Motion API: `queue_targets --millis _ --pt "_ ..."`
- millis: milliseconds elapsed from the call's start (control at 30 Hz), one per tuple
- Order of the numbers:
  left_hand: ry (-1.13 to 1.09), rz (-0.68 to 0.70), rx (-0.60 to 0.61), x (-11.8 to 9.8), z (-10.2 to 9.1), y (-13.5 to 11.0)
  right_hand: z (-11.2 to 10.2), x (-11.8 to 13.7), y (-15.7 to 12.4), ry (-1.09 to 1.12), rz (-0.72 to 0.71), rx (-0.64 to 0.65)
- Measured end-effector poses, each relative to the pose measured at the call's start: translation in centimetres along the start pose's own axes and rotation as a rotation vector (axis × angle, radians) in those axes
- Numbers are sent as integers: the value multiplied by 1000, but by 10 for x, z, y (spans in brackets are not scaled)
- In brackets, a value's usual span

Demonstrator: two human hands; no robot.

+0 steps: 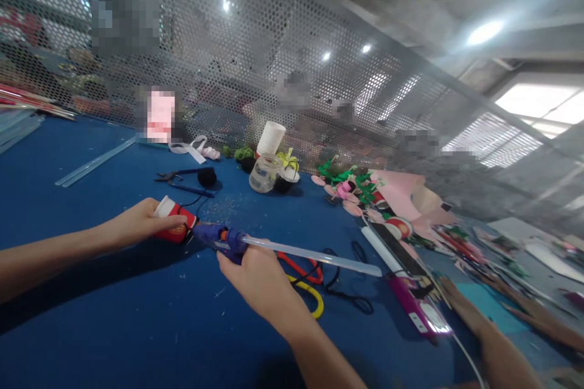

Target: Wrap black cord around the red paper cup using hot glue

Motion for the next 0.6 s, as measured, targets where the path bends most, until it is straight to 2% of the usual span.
queue_targets --millis 600 --pt "-53 -27 -1 3 0 2 1 0 -1 -101 -66 -16"
Point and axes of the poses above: each hand's wrist, its own y-axis towards the middle knuckle, its own z-axis out of the palm, x = y × z, the point moved 5 cm from there along y, towards the middle knuckle, and after that the axes turned 14 degrees about -z, right-handed, at the moved point
